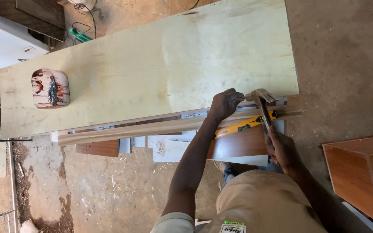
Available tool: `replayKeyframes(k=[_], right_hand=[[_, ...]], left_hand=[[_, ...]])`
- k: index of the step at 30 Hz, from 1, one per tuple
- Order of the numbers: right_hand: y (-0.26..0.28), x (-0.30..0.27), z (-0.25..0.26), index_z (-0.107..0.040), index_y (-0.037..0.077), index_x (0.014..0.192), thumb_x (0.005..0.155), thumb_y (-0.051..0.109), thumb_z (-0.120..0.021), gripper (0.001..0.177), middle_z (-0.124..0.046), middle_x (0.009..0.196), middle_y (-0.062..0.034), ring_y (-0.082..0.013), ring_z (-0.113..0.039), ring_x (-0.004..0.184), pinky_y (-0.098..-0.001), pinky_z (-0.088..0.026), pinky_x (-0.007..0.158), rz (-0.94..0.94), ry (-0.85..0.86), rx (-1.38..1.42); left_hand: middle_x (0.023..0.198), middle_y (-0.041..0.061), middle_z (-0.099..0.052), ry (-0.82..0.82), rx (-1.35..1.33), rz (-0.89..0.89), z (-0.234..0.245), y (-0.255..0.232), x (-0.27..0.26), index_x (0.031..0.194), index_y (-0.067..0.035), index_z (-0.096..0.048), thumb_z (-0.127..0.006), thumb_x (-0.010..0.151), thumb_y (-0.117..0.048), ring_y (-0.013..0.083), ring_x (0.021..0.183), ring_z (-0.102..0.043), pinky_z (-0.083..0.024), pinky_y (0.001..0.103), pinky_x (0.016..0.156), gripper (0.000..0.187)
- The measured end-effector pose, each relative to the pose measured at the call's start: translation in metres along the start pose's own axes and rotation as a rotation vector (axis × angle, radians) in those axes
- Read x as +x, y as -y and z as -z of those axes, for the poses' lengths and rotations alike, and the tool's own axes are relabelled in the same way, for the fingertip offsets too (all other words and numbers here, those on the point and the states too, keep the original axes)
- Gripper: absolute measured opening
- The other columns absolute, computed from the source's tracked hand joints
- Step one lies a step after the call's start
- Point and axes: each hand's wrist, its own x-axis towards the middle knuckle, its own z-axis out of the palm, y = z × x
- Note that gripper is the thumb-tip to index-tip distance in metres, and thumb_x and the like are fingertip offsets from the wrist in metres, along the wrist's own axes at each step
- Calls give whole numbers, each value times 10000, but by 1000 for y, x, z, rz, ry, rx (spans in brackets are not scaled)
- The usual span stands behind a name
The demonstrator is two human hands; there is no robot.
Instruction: Hammering nails into a wooden board to attach a side panel and checking the alignment with a level
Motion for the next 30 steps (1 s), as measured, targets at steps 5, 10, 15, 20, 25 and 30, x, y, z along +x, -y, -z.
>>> replayKeyframes(k=[5,10,15,20,25,30], right_hand=[[0,5,3,-548,57,739,1109,603,-437,669,-355,478,-78,-182,-375,285,-271,-293,296,-6,1,-54],[10,9,2,-550,39,715,1101,561,-476,653,-367,470,-77,-148,-333,320,-286,-271,303,-13,-15,-123],[24,0,6,-525,73,677,1096,648,-432,717,-386,472,-98,-183,-360,315,-307,-315,312,3,-35,-215],[-11,17,12,-512,82,645,1056,785,-376,825,-409,449,-115,-223,-453,316,-273,-360,342,61,-28,-150],[6,16,11,-508,86,634,1056,716,-449,761,-453,456,-137,-241,-456,349,-347,-379,359,-22,-44,-308],[-6,23,21,-485,78,607,1126,603,-369,748,-455,454,-133,-240,-468,330,-325,-377,352,22,-37,-287]], left_hand=[[857,12,-649,29,57,3,2,-4,-1,1054,-372,-736,-589,1000,-430,371,753,-688,-586,473,674,167],[846,32,-640,25,85,-15,5,-6,-1,1035,-319,-734,-590,994,-387,379,740,-682,-569,473,647,164],[830,13,-619,8,53,-38,-2,1,-2,1039,-356,-730,-553,1021,-414,378,721,-668,-564,472,632,187],[824,6,-612,-10,91,-44,-5,-1,-4,1005,-339,-719,-574,1000,-385,362,727,-672,-564,475,620,152],[838,-5,-609,-4,97,-54,-12,8,-7,1017,-358,-722,-534,1023,-431,361,738,-672,-564,462,628,201],[851,10,-613,-3,78,-10,-10,3,-9,1021,-337,-725,-556,1016,-397,379,760,-667,-561,484,634,179]])
